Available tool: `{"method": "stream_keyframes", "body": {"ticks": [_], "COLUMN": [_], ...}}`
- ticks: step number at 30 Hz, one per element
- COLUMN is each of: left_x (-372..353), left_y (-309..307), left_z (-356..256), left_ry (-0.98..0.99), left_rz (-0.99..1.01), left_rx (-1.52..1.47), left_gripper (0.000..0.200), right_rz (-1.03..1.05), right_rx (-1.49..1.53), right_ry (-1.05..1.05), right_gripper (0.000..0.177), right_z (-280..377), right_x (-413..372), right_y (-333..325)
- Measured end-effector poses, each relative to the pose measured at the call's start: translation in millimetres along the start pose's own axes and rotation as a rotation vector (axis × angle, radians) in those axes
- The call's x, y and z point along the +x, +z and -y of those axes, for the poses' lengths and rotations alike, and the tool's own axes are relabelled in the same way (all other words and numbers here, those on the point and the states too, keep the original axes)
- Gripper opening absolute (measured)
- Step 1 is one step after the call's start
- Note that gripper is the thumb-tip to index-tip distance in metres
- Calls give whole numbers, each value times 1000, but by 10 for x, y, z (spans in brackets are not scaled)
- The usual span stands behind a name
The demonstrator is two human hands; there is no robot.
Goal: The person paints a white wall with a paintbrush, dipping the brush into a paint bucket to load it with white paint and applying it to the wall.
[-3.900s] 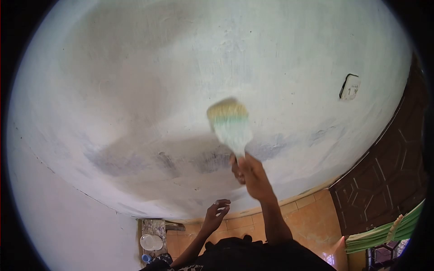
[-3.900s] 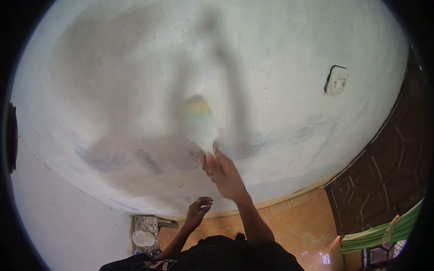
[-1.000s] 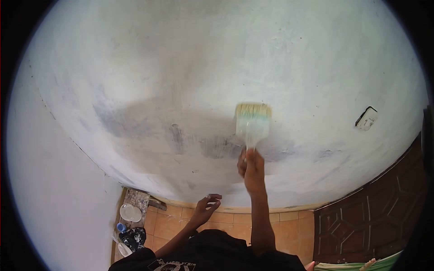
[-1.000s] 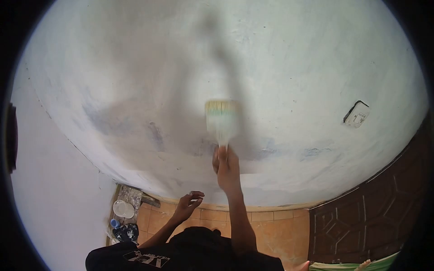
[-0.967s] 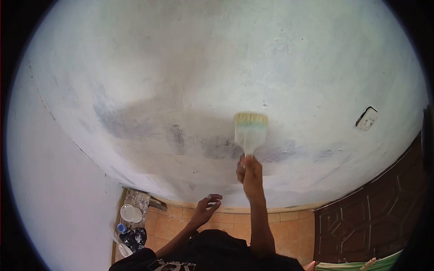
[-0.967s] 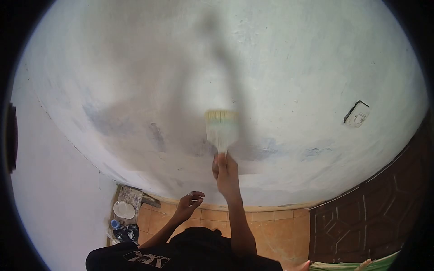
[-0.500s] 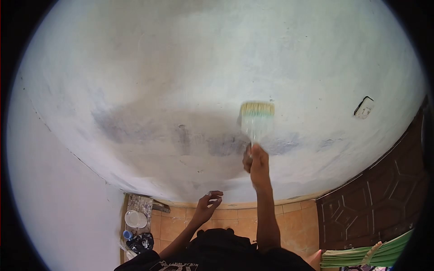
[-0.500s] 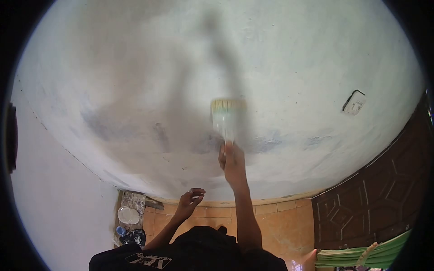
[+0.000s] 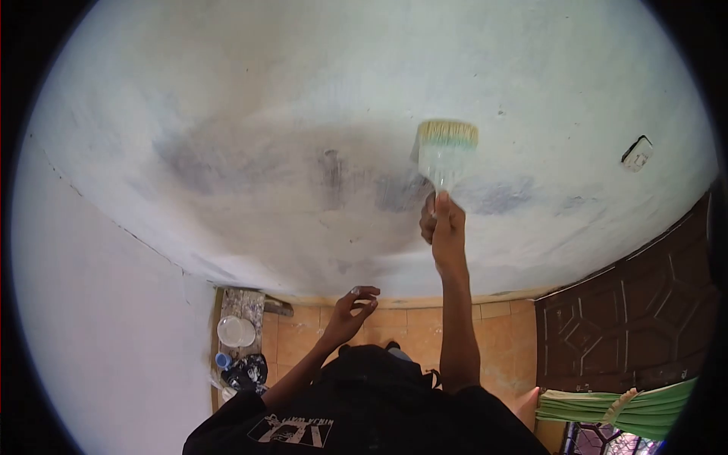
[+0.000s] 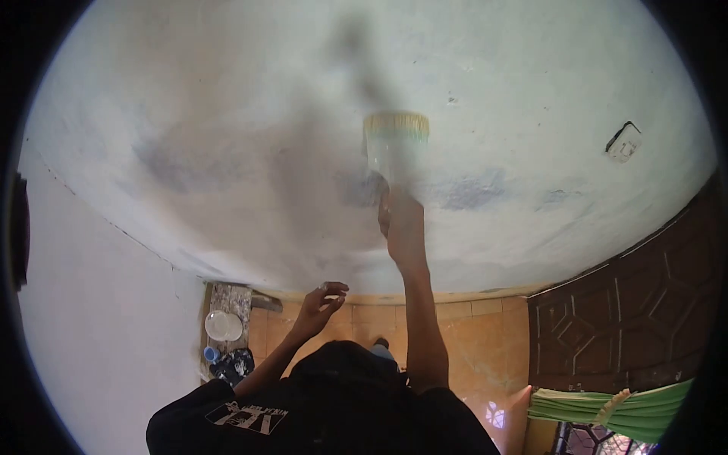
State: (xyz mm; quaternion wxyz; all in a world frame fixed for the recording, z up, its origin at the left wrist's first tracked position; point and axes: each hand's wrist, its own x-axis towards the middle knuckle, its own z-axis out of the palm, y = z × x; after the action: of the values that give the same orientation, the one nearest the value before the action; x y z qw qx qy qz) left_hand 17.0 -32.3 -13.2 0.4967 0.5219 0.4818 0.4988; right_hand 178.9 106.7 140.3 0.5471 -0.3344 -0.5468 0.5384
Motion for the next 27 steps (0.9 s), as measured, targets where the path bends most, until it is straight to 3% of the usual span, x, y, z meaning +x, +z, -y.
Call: {"method": "stream_keyframes", "body": {"ticks": [5,7,10,13,16,18,20,22,25,27], "left_x": [-134,-164,-193,-166,-115,-72,-45,-22,-1,13], "left_y": [-59,-86,-111,-148,-203,-257,-299,-335,-321,-307], "left_z": [-46,36,33,-22,-18,85,127,153,48,15], "left_ry": [-68,-69,-74,-62,-47,-39,-24,-18,-35,-36], "left_rz": [-61,-76,-68,-41,-55,-82,-105,-114,-96,-69], "left_rx": [-18,-39,-49,8,-20,-26,-29,-26,-20,-16], "left_gripper": [20,20,21,21,22,22,22,21,21,21], "right_rz": [-65,-74,15,-51,-41,-45,-102,-156,-74,-51], "right_rx": [11,41,-46,22,-148,-152,-129,37,44,97], "right_ry": [146,85,-180,25,-105,-81,90,300,26,31], "right_gripper": [47,47,47,48,49,50,52,51,48,48], "right_z": [-647,-522,-137,131,-718,-1225,-1536,-1308,-823,-421], "right_x": [-558,-607,-308,-85,-120,-433,-780,-899,-617,-376], "right_y": [47,136,238,374,185,132,171,314,377,446]}}
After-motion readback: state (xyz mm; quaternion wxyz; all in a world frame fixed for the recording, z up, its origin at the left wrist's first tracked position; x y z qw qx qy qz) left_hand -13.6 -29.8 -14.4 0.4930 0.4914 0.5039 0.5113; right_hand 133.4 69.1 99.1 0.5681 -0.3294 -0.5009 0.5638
